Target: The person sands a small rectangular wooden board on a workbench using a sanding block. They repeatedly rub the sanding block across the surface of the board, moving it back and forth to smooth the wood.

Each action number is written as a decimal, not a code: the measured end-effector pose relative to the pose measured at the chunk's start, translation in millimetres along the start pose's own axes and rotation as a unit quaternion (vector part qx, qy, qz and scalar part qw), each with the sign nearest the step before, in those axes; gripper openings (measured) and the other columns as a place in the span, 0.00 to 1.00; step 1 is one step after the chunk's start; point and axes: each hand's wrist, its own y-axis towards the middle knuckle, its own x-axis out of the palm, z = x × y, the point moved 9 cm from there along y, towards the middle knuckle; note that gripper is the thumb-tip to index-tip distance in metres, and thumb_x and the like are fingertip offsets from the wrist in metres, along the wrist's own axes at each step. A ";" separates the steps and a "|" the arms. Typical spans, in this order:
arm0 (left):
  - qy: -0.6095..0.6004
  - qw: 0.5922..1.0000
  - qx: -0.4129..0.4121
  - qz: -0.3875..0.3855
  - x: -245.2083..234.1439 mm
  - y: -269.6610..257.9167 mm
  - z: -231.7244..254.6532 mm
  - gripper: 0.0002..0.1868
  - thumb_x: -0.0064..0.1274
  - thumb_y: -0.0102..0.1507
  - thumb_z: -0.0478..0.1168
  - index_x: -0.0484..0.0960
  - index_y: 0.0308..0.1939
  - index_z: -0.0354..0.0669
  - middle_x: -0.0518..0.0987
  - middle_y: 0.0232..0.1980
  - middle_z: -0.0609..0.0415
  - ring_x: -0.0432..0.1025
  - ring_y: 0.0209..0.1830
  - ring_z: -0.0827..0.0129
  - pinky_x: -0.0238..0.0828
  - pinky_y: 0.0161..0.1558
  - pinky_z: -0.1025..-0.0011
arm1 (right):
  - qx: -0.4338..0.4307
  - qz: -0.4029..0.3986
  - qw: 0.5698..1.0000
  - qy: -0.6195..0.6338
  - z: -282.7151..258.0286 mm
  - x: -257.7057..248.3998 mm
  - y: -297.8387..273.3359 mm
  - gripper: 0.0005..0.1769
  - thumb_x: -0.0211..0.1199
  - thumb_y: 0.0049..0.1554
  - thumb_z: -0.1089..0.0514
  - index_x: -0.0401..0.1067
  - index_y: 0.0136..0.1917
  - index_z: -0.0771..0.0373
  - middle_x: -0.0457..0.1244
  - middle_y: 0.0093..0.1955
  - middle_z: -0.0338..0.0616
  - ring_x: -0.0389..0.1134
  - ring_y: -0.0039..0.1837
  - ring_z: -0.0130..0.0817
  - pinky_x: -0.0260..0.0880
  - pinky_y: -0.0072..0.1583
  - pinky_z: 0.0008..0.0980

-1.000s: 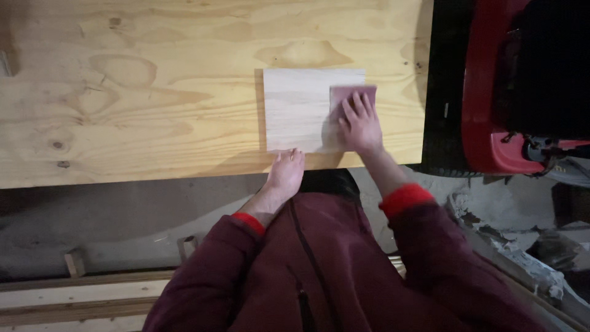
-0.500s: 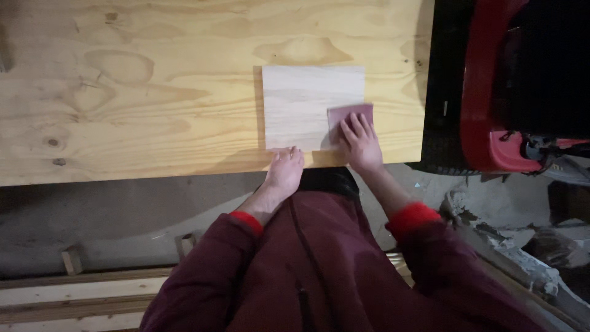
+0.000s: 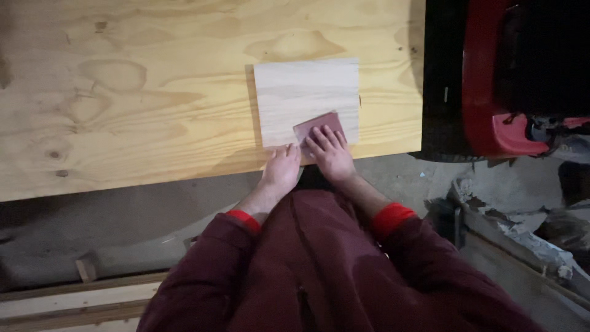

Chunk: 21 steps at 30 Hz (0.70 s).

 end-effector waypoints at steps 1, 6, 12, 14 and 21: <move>0.000 1.000 0.001 0.000 -2.5 0.1 0.5 0.34 0.54 0.62 0.39 0.82 0.73 0.36 0.82 0.68 0.39 0.79 0.59 0.39 0.75 0.60 0.42 | 0.001 0.000 1.000 0.000 9.9 -2.4 -4.6 0.27 0.64 0.71 0.37 0.76 0.81 0.34 0.65 0.85 0.41 0.64 0.86 0.53 0.63 0.82 0.62; 0.001 1.000 0.011 -0.024 -10.6 -1.1 0.7 0.32 0.55 0.65 0.41 0.83 0.74 0.40 0.81 0.72 0.41 0.76 0.66 0.42 0.73 0.63 0.43 | 0.057 0.024 0.998 -0.011 64.1 -23.3 -31.2 0.29 0.69 0.69 0.38 0.77 0.81 0.38 0.65 0.85 0.44 0.65 0.85 0.55 0.67 0.78 0.62; 0.039 0.998 0.018 0.043 -22.0 -1.5 4.4 0.35 0.56 0.58 0.43 0.83 0.72 0.46 0.81 0.64 0.43 0.74 0.60 0.44 0.75 0.51 0.43 | 0.071 0.002 0.997 -0.019 90.0 -19.7 -26.9 0.30 0.66 0.69 0.37 0.76 0.82 0.38 0.62 0.88 0.44 0.62 0.88 0.54 0.66 0.80 0.61; 0.032 0.998 0.016 0.059 -20.1 1.2 4.8 0.34 0.56 0.59 0.42 0.84 0.71 0.46 0.81 0.64 0.42 0.74 0.59 0.44 0.75 0.52 0.42 | 0.071 0.001 0.997 -0.015 101.9 -14.2 -8.5 0.31 0.68 0.69 0.39 0.75 0.83 0.38 0.62 0.88 0.45 0.62 0.87 0.55 0.67 0.79 0.62; 0.023 0.997 0.010 0.071 -24.2 -0.2 -0.2 0.31 0.51 0.64 0.42 0.83 0.73 0.48 0.81 0.60 0.44 0.73 0.57 0.46 0.74 0.59 0.40 | 0.050 -0.007 0.999 -0.003 154.6 -3.4 93.9 0.31 0.69 0.68 0.41 0.77 0.83 0.43 0.63 0.87 0.52 0.62 0.86 0.62 0.68 0.76 0.69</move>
